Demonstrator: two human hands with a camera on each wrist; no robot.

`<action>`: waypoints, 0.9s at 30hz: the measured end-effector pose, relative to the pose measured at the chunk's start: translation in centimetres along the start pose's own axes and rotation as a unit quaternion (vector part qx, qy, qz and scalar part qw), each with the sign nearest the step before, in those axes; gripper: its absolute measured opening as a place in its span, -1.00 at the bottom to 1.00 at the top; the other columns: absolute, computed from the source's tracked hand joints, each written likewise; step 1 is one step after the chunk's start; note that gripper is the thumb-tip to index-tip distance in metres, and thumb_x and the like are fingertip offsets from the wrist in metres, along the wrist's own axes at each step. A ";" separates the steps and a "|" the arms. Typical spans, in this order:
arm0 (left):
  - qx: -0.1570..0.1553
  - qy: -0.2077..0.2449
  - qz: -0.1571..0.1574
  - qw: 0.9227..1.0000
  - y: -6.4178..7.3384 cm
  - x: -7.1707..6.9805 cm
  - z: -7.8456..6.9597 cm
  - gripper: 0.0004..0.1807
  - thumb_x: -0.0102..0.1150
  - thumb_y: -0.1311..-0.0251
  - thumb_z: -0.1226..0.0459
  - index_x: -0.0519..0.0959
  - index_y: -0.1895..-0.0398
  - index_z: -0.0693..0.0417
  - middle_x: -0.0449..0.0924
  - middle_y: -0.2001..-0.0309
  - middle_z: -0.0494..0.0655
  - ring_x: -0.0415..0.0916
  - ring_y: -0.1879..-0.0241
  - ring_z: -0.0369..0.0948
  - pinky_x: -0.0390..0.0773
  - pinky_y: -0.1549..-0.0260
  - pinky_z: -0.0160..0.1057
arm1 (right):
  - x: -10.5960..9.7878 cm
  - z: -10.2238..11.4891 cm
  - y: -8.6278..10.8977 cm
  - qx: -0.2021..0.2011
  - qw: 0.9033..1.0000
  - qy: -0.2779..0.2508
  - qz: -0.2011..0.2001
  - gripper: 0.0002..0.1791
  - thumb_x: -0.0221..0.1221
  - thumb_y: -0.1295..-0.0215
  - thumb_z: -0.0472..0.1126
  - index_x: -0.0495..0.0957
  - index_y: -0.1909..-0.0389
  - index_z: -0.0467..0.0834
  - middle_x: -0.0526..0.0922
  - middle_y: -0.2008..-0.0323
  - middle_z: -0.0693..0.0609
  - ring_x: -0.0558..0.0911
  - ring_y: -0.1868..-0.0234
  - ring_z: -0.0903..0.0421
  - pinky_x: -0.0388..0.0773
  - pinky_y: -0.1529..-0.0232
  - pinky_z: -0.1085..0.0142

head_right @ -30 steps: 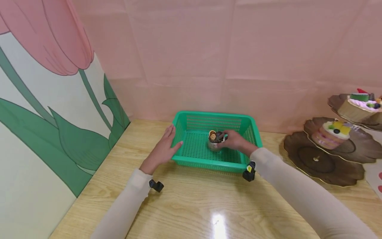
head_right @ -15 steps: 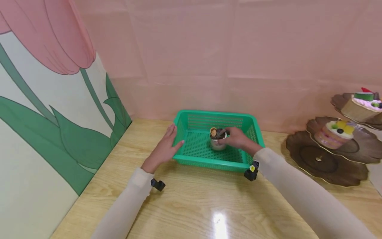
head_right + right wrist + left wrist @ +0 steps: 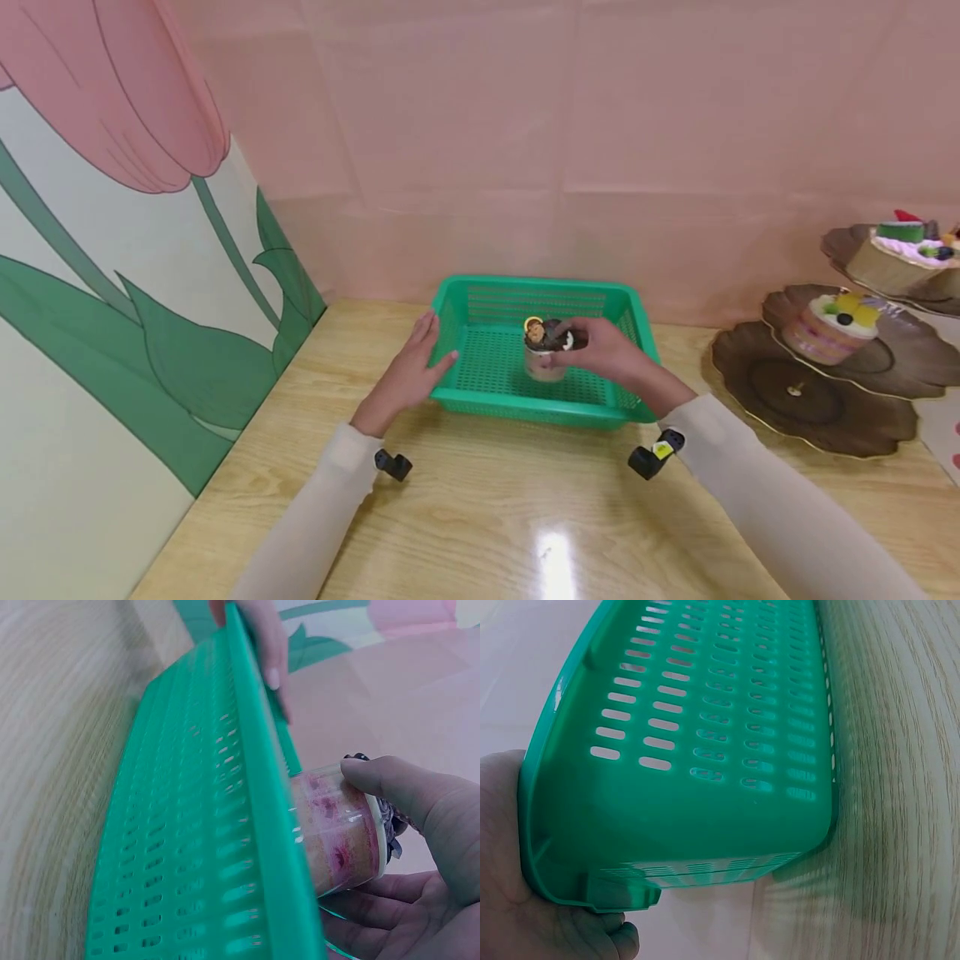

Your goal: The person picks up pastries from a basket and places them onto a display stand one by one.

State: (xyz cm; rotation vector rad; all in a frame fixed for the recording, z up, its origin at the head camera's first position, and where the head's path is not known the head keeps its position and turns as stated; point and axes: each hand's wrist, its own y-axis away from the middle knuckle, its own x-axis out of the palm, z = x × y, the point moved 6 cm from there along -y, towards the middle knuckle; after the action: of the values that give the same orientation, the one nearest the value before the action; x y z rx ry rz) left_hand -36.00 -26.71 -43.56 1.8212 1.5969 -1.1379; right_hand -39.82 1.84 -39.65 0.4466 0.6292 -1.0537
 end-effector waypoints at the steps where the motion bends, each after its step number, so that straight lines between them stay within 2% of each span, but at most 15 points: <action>1: -0.001 0.001 0.000 1.000 0.0 0.0 0.0 -0.11 -0.12 -0.55 -0.12 -0.15 -0.62 0.27 -0.35 -0.65 0.08 -0.50 -0.60 -0.18 -0.09 -0.52 -0.06 | -0.1 0.1 0.3 -0.002 1.000 -0.005 -0.001 -0.32 0.46 -0.16 0.12 0.55 -0.14 -0.25 0.68 -0.05 -0.19 0.64 -0.08 -0.09 0.57 0.03 0.11; 9: -0.004 0.007 0.000 1.000 0.2 0.1 0.2 -0.11 -0.14 -0.55 -0.12 -0.17 -0.63 0.23 -0.36 -0.65 0.07 -0.50 -0.60 -0.18 -0.10 -0.52 -0.05 | -0.8 0.3 2.6 -0.014 0.999 -0.024 -0.025 -0.24 0.43 -0.22 0.11 0.47 -0.31 -0.25 0.61 -0.16 -0.21 0.57 -0.20 -0.16 0.56 -0.04 0.11; 15: 0.002 0.007 0.002 1.000 0.2 0.0 0.1 -0.10 -0.14 -0.55 -0.14 -0.16 -0.62 0.26 -0.35 -0.65 0.09 -0.49 -0.60 -0.15 -0.11 -0.52 -0.04 | -1.4 0.5 4.4 -0.007 0.998 -0.039 -0.046 -0.11 0.41 -0.24 0.11 0.33 -0.48 -0.22 0.57 -0.23 -0.20 0.56 -0.21 -0.14 0.56 0.05 0.39; 18: 0.003 0.004 0.000 1.000 0.2 -0.1 0.1 -0.10 -0.15 -0.55 -0.14 -0.16 -0.62 0.27 -0.34 -0.65 0.09 -0.48 -0.60 -0.14 -0.10 -0.52 -0.03 | -1.5 0.7 5.2 -0.008 0.997 -0.054 -0.055 -0.12 0.40 -0.28 0.05 0.30 -0.49 -0.27 0.55 -0.24 -0.26 0.56 -0.21 -0.15 0.54 0.08 0.49; 22: 0.005 0.007 -0.003 1.000 0.2 -0.1 0.0 -0.10 -0.14 -0.54 -0.14 -0.14 -0.62 0.28 -0.33 -0.65 0.11 -0.47 -0.60 -0.14 -0.10 -0.52 -0.02 | -1.7 0.9 6.4 -0.009 0.996 -0.065 -0.068 -0.19 0.37 -0.32 -0.02 0.31 -0.47 -0.29 0.55 -0.23 -0.28 0.56 -0.17 -0.07 0.54 0.09 0.51; 25: 0.005 0.012 -0.002 1.000 0.2 -0.2 -0.1 -0.10 -0.12 -0.54 -0.13 -0.14 -0.62 0.29 -0.33 -0.65 0.11 -0.47 -0.60 -0.13 -0.10 -0.52 -0.02 | -2.1 0.8 7.4 -0.002 0.995 -0.055 -0.083 -0.23 0.36 -0.33 0.01 0.35 -0.45 -0.23 0.56 -0.23 -0.22 0.56 -0.17 -0.02 0.53 0.10 0.51; 27: 0.004 0.012 -0.001 1.000 0.2 -0.2 -0.1 -0.10 -0.13 -0.55 -0.13 -0.14 -0.62 0.29 -0.33 -0.65 0.11 -0.47 -0.60 -0.13 -0.10 -0.52 -0.02 | -2.4 0.7 8.0 0.007 0.995 -0.047 -0.091 -0.22 0.35 -0.33 0.06 0.35 -0.46 -0.20 0.55 -0.24 -0.20 0.54 -0.21 -0.06 0.50 0.09 0.52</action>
State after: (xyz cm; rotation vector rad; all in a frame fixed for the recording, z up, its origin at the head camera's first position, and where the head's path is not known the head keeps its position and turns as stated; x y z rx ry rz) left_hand -35.75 -26.82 -43.36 1.8442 1.6103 -1.1299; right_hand -33.23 6.48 -37.14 0.3541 0.5864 -1.2460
